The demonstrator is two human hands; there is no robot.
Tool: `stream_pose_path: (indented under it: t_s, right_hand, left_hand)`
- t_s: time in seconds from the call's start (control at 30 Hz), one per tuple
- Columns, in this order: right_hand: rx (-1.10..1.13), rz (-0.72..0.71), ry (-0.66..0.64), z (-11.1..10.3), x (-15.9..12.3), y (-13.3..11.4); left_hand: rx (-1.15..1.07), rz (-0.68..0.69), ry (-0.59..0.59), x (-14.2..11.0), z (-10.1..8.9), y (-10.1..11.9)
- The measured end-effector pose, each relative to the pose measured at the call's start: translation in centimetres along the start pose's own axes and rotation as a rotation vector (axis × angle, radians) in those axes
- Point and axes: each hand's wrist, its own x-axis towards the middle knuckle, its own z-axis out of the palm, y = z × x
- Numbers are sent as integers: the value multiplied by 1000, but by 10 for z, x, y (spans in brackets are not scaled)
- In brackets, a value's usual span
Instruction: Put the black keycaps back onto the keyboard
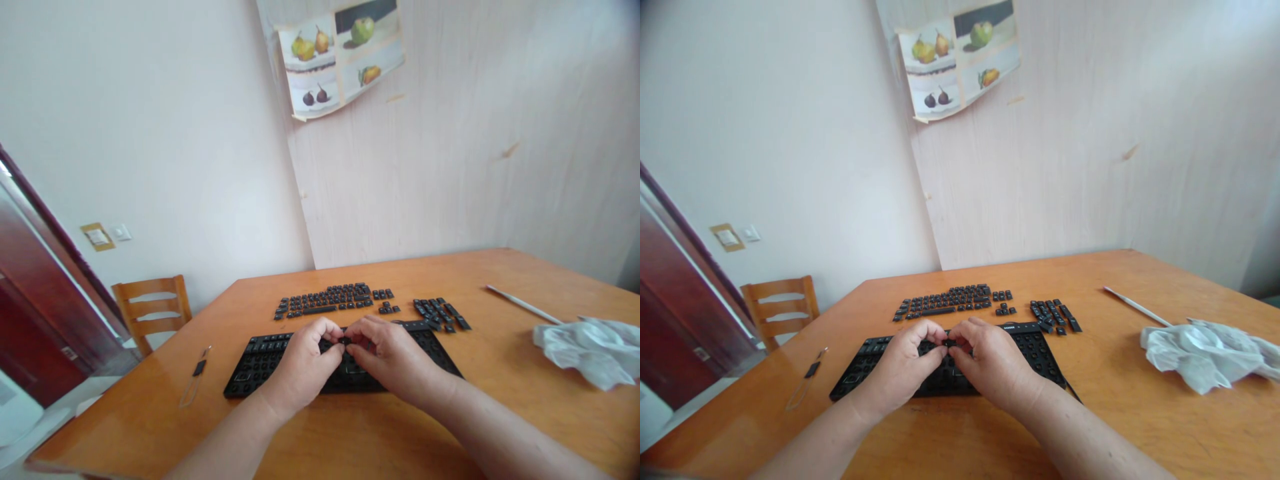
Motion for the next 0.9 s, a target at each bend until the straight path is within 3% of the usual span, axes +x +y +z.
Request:
stream_pose_path:
  t_s: [0.3, 0.9]
  right_hand:
    - [40, -40, -6, 0, 2, -2]
    - [-44, -81, 54, 4, -2, -2]
  left_hand:
    - [-413, -187, -47, -1, -5, 2]
    - [-589, -292, -24, -2, 4, 3]
